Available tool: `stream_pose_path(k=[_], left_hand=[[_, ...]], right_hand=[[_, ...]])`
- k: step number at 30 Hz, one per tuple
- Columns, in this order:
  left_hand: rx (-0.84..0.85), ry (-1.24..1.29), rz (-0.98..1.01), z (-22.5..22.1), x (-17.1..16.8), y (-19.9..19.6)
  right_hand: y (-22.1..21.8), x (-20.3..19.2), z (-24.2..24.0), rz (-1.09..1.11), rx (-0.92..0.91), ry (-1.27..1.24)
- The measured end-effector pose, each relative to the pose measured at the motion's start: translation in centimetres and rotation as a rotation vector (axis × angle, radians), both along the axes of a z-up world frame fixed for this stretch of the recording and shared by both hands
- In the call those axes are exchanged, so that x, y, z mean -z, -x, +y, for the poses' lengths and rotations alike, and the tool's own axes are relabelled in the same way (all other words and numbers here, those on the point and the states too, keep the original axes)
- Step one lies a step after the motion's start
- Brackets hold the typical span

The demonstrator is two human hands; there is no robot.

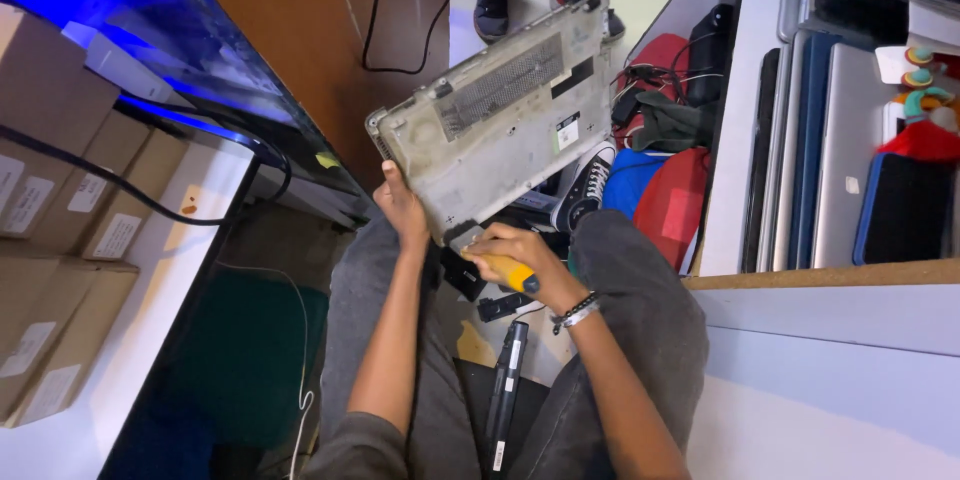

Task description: Using a brush to remove dust from a laptop's bottom casing.

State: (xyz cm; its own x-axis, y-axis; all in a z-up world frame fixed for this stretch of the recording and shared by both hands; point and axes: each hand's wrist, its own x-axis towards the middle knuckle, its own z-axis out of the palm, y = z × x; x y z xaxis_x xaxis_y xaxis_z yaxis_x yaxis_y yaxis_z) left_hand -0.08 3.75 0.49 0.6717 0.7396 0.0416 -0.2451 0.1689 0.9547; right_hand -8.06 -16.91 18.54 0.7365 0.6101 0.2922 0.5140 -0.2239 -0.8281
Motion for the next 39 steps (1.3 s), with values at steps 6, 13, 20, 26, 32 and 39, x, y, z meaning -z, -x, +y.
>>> stream_pose_path(k=[6, 13, 20, 26, 32, 39], left_hand=[[0.033, -0.063, -0.034, -0.6, -0.1, -0.3], [0.022, -0.092, -0.068, -0.9, 0.1, 0.2], [0.017, -0.076, -0.075, -0.7, 0.0, 0.3], [-0.006, -0.029, -0.046, -1.0, -1.6, 0.6], [-0.001, -0.026, -0.044, -1.2, -1.5, 0.5], [0.023, -0.039, -0.039, -1.7, -1.5, 0.4]], right_hand=[[-5.0, 1.8, -11.1, -0.157, 0.379, 0.16], [-2.3, 0.7, -4.3, -0.049, 0.189, 0.038], [-4.3, 1.3, -8.0, -0.025, 0.202, -0.048], [-3.4, 0.4, -6.0, 0.021, 0.198, -0.003], [-3.1, 1.9, -3.6, 0.269, 0.038, -0.08], [-5.7, 2.0, -11.1, -0.016, 0.317, 0.086]])
